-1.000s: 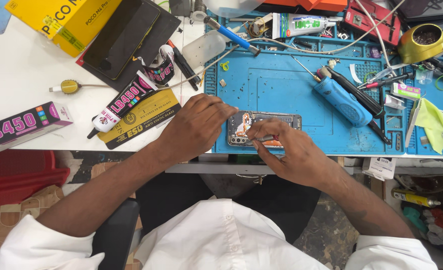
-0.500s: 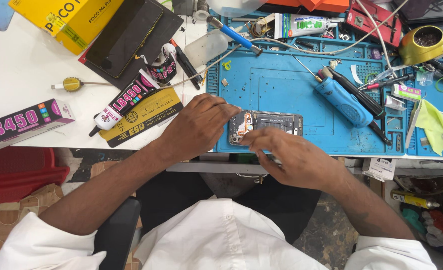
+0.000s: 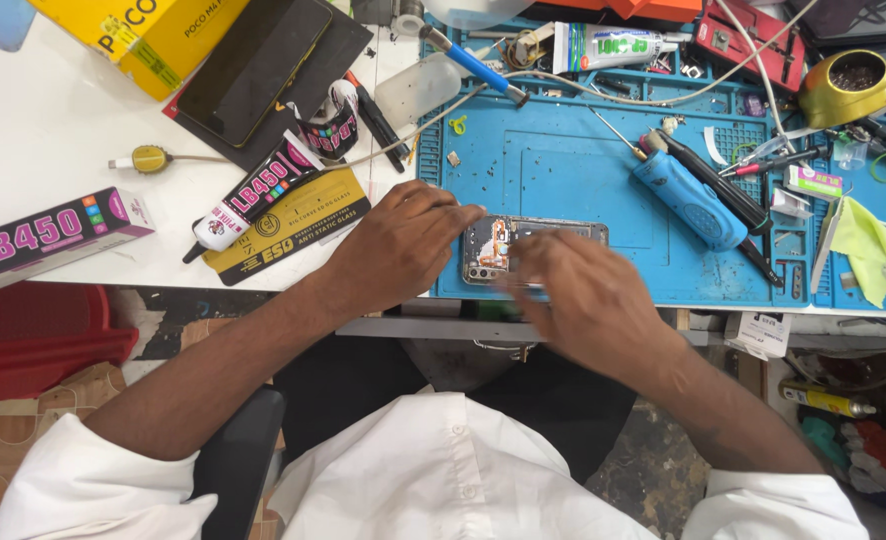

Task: The person disassembles a smartphone on a blue work mat, using a screwdriver to remove screws and a prying tool to separate internal components. They carefully lift and set aside a metal shielding plate and other parts while working on the exposed circuit board.

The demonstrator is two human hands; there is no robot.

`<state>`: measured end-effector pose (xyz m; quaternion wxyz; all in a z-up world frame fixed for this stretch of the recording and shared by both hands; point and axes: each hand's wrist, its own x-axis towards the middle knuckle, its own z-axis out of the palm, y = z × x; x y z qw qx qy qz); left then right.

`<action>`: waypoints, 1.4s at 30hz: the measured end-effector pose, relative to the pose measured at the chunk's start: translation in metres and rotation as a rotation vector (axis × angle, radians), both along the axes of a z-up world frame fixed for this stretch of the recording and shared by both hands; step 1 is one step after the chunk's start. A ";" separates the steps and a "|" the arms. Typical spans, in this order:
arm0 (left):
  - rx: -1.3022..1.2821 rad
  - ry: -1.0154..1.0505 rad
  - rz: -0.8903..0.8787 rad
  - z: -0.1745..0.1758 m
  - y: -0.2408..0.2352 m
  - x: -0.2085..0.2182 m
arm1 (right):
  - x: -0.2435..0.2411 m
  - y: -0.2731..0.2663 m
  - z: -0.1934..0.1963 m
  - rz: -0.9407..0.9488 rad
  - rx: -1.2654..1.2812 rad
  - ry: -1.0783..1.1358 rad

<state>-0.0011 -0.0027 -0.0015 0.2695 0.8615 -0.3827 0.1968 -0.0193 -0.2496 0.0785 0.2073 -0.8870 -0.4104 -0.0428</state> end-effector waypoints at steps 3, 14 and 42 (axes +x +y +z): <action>-0.023 0.014 -0.007 0.000 0.000 0.001 | 0.002 0.001 0.006 0.089 0.111 0.390; -0.032 0.012 -0.003 -0.002 0.000 0.000 | 0.004 0.002 0.013 0.078 0.103 0.215; -0.003 -0.021 -0.007 -0.002 0.001 0.001 | 0.004 -0.009 0.007 0.120 0.071 0.262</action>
